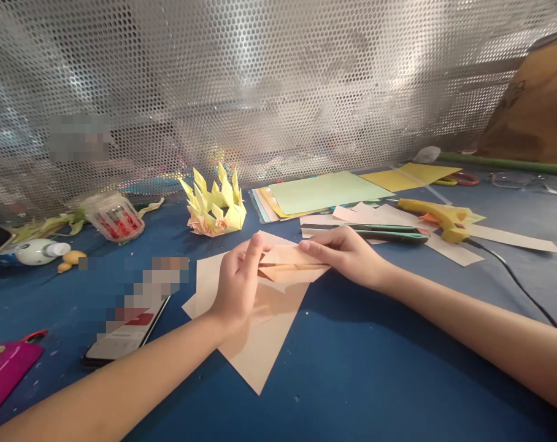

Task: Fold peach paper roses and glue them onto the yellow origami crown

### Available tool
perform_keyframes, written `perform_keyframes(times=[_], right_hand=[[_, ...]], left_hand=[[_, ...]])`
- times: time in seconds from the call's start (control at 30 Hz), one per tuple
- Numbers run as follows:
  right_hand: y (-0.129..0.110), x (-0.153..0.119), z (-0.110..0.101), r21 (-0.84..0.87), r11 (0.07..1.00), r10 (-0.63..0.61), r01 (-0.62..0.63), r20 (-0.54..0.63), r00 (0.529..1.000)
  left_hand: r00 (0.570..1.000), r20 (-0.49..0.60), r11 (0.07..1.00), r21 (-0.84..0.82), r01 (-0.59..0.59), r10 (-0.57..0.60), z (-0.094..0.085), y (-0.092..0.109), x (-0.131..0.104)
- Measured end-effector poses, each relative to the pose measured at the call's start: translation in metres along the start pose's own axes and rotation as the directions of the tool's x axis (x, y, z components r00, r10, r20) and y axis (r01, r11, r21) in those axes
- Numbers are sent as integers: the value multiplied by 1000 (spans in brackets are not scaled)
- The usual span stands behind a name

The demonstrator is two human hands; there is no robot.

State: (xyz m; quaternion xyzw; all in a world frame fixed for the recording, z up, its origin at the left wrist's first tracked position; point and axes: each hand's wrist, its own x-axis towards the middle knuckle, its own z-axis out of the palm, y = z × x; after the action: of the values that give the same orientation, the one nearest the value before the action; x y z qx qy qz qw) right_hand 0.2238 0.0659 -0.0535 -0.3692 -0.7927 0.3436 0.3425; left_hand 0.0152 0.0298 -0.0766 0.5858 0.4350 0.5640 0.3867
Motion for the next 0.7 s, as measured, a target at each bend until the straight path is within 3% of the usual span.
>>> perform_keyframes(times=[0.2,0.47,0.7], right_hand=[[3,1,-1,41,999,-1,2,-36,999],[-1,-2,0,2,990,-144,144,-85,986],[12,0,-1,5,967,-250,256,-190,949]], left_hand=[[996,84,996,-75,42,-35,2,3,-1],[998,37,992,-114,49,-45,3,0,3],[974,175,975,-146,167,-141,2,2,3]])
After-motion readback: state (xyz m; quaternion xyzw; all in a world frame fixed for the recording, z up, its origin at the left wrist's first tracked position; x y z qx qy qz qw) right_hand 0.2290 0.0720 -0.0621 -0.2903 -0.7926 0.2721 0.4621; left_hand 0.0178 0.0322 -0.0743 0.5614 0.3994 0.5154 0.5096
